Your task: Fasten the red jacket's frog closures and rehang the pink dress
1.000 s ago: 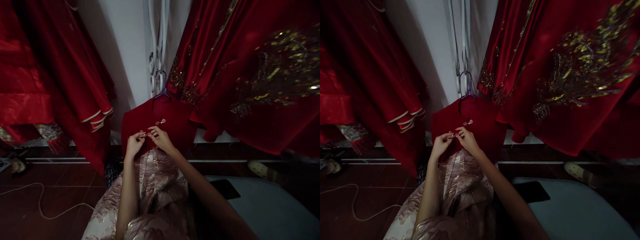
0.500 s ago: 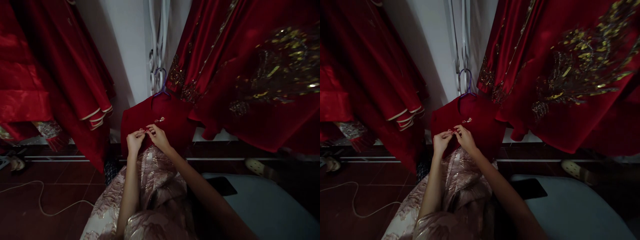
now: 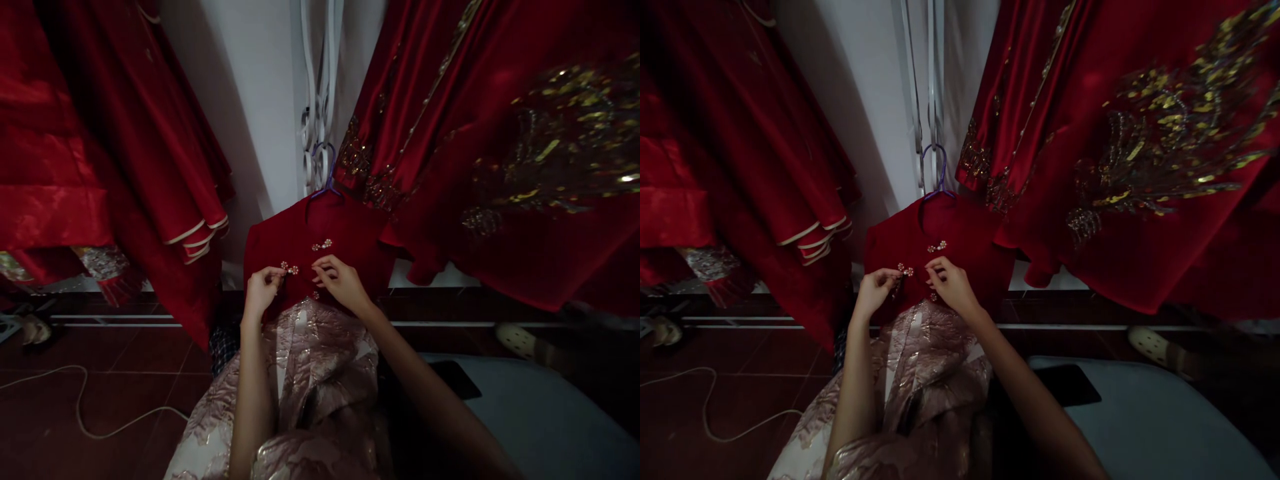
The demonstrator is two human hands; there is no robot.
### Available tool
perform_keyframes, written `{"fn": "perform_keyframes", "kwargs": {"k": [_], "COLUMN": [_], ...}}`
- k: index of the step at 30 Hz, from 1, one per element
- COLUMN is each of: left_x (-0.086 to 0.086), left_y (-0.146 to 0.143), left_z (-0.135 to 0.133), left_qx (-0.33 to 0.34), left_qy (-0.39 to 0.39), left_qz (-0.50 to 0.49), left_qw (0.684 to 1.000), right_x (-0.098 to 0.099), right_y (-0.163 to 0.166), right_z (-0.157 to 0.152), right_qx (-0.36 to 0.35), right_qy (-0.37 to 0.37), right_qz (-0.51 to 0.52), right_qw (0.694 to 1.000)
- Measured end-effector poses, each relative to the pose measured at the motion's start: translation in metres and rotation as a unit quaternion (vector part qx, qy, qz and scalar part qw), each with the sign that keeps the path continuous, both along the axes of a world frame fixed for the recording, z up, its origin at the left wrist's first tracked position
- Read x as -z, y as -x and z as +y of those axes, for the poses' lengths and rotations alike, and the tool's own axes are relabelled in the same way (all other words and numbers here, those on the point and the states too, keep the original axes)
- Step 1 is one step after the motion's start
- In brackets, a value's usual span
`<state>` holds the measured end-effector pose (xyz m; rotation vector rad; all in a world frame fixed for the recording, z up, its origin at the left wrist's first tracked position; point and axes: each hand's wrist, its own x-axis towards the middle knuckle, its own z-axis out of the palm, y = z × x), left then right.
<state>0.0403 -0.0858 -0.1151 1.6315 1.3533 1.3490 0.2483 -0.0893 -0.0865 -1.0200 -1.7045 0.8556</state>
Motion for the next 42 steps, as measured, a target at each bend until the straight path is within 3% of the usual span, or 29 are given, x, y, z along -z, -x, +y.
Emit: {"fn": "perform_keyframes", "kwargs": {"k": [5, 9, 12, 15, 18, 22, 27, 32, 37, 42], "left_x": [-0.005, -0.002, 0.010, 0.025, 0.032, 0.031, 0.028, 0.008, -0.018, -0.010], "left_y": [0.008, 0.009, 0.013, 0.014, 0.007, -0.007, -0.010, -0.007, -0.011, -0.021], "left_z": [-0.011, -0.011, -0.006, 0.000, 0.004, 0.005, 0.004, -0.006, -0.022, -0.018], "left_qx": [0.018, -0.040, -0.073, -0.054, -0.023, 0.034, 0.030, 0.060, 0.183, 0.204], "left_qy": [0.027, 0.011, 0.074, 0.117, 0.108, 0.128, 0.134, 0.126, 0.174, 0.231], "left_qz": [0.104, 0.168, 0.171, 0.149, 0.134, 0.118, 0.127, 0.028, -0.124, -0.140], "left_qw": [0.994, 0.985, 0.980, 0.980, 0.985, 0.984, 0.982, 0.990, 0.959, 0.941], "right_x": [0.001, 0.010, 0.022, 0.038, 0.053, 0.069, 0.081, 0.071, 0.045, 0.019], "right_y": [-0.041, -0.042, -0.034, -0.027, -0.023, -0.018, -0.010, -0.014, -0.024, -0.024], "right_z": [-0.007, -0.002, 0.001, 0.004, 0.007, 0.011, 0.012, 0.010, 0.009, 0.001], "right_qx": [-0.038, -0.062, -0.064, -0.037, -0.009, 0.004, 0.028, 0.038, 0.007, -0.087], "right_qy": [0.044, 0.043, 0.039, 0.048, 0.047, 0.035, 0.049, 0.086, 0.169, 0.218], "right_qz": [-0.086, -0.153, -0.178, -0.201, -0.228, -0.205, -0.159, -0.173, -0.031, 0.080], "right_qw": [0.995, 0.985, 0.981, 0.978, 0.973, 0.978, 0.986, 0.980, 0.985, 0.969]}}
